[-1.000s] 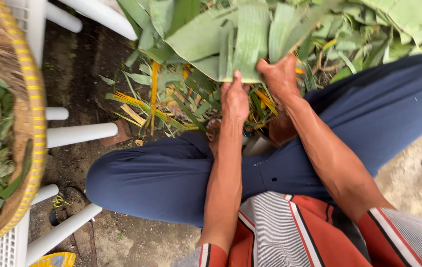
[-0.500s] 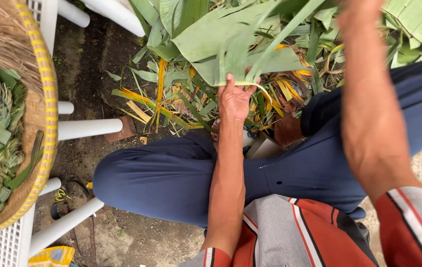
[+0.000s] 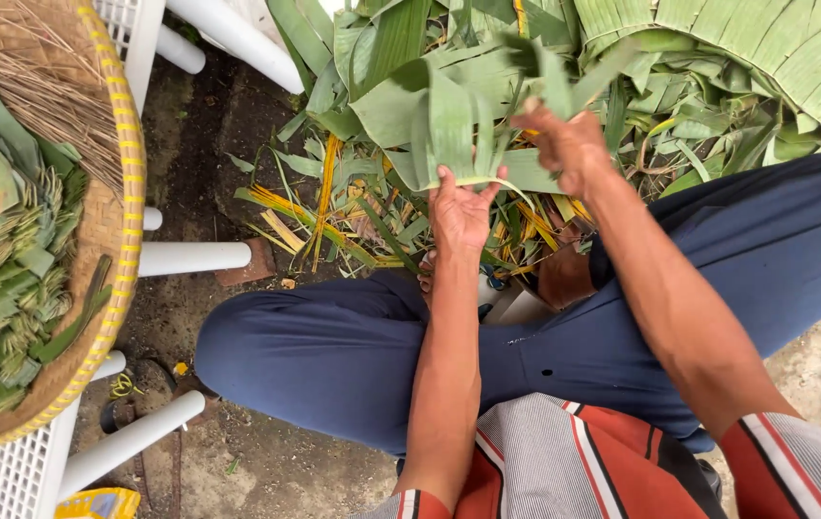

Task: Tearing banana leaves into strips, folding them, and trimming them with a knife.

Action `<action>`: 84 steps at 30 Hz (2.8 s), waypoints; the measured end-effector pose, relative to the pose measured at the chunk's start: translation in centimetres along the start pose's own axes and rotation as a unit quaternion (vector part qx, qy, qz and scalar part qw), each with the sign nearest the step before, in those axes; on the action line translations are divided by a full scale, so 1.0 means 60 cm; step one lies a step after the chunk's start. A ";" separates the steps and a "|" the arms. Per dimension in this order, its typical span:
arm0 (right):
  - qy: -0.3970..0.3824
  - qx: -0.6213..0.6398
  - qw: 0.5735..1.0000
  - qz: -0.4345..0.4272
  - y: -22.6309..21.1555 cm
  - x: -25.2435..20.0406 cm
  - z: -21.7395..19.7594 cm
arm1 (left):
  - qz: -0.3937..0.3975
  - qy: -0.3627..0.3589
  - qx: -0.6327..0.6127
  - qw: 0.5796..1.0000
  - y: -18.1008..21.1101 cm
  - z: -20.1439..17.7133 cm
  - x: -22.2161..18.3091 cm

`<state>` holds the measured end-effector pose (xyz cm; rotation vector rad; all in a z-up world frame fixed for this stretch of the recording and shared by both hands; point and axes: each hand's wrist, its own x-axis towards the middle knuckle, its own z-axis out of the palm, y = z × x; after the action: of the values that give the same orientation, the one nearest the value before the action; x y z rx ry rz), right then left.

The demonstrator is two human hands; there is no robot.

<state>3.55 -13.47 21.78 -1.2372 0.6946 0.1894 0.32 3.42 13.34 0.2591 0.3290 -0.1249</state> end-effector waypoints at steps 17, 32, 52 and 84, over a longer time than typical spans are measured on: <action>0.032 0.080 0.992 -0.089 0.098 0.040 0.039 | -0.020 0.144 0.119 0.982 -0.005 0.069 -0.034; 0.059 0.062 0.992 -0.090 0.009 -0.027 -0.001 | -0.004 0.167 0.088 0.982 -0.030 0.022 -0.017; 0.024 0.037 0.976 -0.213 0.155 -0.078 0.062 | 0.026 0.276 0.105 0.955 -0.073 -0.049 0.015; 0.010 0.217 0.972 -0.085 0.104 0.022 -0.034 | -0.033 0.108 0.286 0.952 -0.099 -0.115 0.008</action>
<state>0.72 -13.49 15.72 -0.8720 0.6049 -0.1142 -2.25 -0.45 5.51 0.8421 0.5159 -0.2593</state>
